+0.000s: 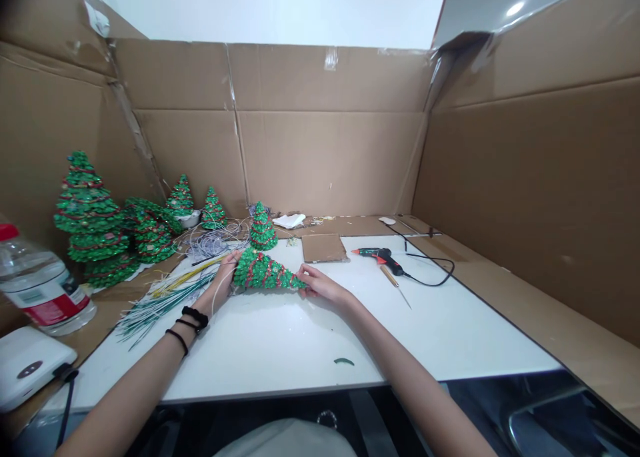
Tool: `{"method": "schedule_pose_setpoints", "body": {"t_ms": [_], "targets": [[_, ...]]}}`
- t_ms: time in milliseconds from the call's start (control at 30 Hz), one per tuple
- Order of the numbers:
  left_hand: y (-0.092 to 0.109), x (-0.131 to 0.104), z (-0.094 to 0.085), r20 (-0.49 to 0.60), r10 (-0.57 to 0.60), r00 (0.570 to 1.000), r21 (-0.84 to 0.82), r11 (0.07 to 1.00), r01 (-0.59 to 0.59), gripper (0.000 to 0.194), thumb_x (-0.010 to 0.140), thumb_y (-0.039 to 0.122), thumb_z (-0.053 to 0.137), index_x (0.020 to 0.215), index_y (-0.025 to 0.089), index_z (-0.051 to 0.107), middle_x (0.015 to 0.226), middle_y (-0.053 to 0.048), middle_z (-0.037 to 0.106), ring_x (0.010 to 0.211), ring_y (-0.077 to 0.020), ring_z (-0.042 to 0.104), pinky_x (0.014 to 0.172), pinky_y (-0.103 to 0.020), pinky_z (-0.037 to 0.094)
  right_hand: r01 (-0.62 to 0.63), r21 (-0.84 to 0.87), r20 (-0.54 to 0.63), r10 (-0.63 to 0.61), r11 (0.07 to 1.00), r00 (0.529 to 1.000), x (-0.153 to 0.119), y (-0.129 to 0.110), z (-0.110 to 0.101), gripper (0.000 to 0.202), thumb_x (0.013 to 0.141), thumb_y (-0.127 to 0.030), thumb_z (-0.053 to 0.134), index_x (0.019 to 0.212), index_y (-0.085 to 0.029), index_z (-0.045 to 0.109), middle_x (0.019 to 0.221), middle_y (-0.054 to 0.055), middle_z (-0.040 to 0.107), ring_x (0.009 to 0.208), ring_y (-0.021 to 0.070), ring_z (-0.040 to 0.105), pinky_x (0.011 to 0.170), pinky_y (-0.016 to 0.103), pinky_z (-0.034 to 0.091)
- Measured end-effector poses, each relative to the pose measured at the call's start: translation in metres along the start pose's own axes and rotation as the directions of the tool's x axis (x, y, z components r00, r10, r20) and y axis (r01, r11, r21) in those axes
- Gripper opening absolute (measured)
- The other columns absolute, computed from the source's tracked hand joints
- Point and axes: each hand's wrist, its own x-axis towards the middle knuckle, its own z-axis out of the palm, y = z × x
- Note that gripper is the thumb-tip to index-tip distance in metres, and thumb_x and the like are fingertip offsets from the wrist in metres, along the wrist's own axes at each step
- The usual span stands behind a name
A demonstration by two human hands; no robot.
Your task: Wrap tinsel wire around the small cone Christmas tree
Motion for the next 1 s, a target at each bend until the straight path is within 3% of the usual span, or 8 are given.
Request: {"method": "schedule_pose_setpoints", "body": {"t_ms": [133,233,433,500,567,733,867,1000], "targets": [[0.0,0.003,-0.001,-0.01,-0.036,0.999,-0.022,0.999,0.035,0.033,0.058,0.04,0.071,0.065,0.019,0.046,0.054,0.008,0.046,0.046,-0.0067,0.043,0.047,-0.018,0.037,0.093,-0.328,-0.223,-0.172,0.94,0.96,0.007,0.009,-0.01,0.032,0.083,-0.05,0.043,0.073,-0.02,0.047,0.063,0.0,0.053,0.063,0.0157,0.049,0.062,0.026,0.037],[-0.001,0.009,-0.006,0.034,-0.003,0.999,0.006,1.0,0.003,0.032,0.06,0.042,0.068,0.063,0.018,0.047,0.054,0.005,0.05,0.05,-0.0093,0.047,0.053,-0.02,0.041,0.034,-0.534,-0.372,-0.27,0.845,0.888,0.006,0.006,-0.026,0.035,0.089,-0.042,0.034,0.072,-0.02,0.054,0.079,0.006,0.061,0.081,0.0212,0.054,0.076,0.031,0.037],[0.006,0.022,-0.029,0.156,0.157,0.975,0.44,0.873,-0.21,0.026,0.065,0.039,0.064,0.054,0.019,0.051,0.05,0.002,0.046,0.048,-0.0115,0.04,0.049,-0.021,0.033,-0.57,-0.523,-0.831,-0.23,0.634,0.506,-0.028,-0.004,-0.084,0.026,0.087,-0.023,0.037,0.097,-0.012,0.059,0.107,0.022,0.056,0.109,0.0346,0.043,0.086,0.044,0.029],[0.01,0.023,-0.036,0.225,0.198,0.954,0.577,0.762,-0.294,0.024,0.067,0.035,0.061,0.052,0.02,0.05,0.05,0.002,0.045,0.049,-0.0127,0.039,0.05,-0.022,0.031,-0.822,-0.328,-0.938,-0.055,0.465,0.343,-0.04,0.001,-0.102,0.03,0.085,-0.022,0.042,0.109,-0.011,0.055,0.118,0.022,0.05,0.115,0.0368,0.038,0.086,0.046,0.029],[0.015,0.021,-0.042,0.297,0.202,0.933,0.724,0.589,-0.358,0.017,0.072,0.03,0.054,0.058,0.02,0.053,0.055,0.0,0.05,0.054,-0.0146,0.042,0.055,-0.023,0.033,-0.885,-0.239,-0.96,0.037,0.399,0.277,-0.047,0.007,-0.113,0.031,0.083,-0.022,0.047,0.11,-0.009,0.056,0.119,0.023,0.05,0.114,0.0376,0.039,0.085,0.047,0.03],[0.025,0.017,-0.051,0.39,0.031,0.92,0.906,0.164,-0.39,0.025,0.079,0.026,0.038,0.086,0.021,0.062,0.08,-0.005,0.064,0.075,-0.0208,0.055,0.068,-0.028,0.037,-0.867,-0.27,-0.94,0.081,0.419,0.332,-0.046,0.017,-0.12,0.02,0.079,-0.025,0.056,0.092,-0.011,0.063,0.108,0.022,0.058,0.111,0.0371,0.045,0.085,0.047,0.03],[0.031,0.021,-0.057,0.444,-0.081,0.892,0.891,0.145,-0.43,0.031,0.08,0.039,0.041,0.082,0.018,0.064,0.077,-0.005,0.066,0.075,-0.0219,0.057,0.07,-0.029,0.039,-0.766,-0.37,-0.897,0.012,0.526,0.442,-0.042,0.012,-0.114,0.017,0.082,-0.026,0.051,0.089,-0.012,0.059,0.094,0.02,0.063,0.102,0.035,0.051,0.081,0.045,0.035],[0.033,0.021,-0.062,0.455,-0.15,0.878,0.885,0.187,-0.427,0.035,0.079,0.043,0.043,0.079,0.017,0.066,0.078,-0.004,0.067,0.074,-0.0209,0.057,0.069,-0.027,0.039,-0.525,-0.511,-0.797,-0.148,0.681,0.585,-0.032,-0.001,-0.093,0.023,0.09,-0.031,0.036,0.101,-0.016,0.051,0.079,0.009,0.063,0.074,0.0197,0.058,0.067,0.029,0.041]]}}
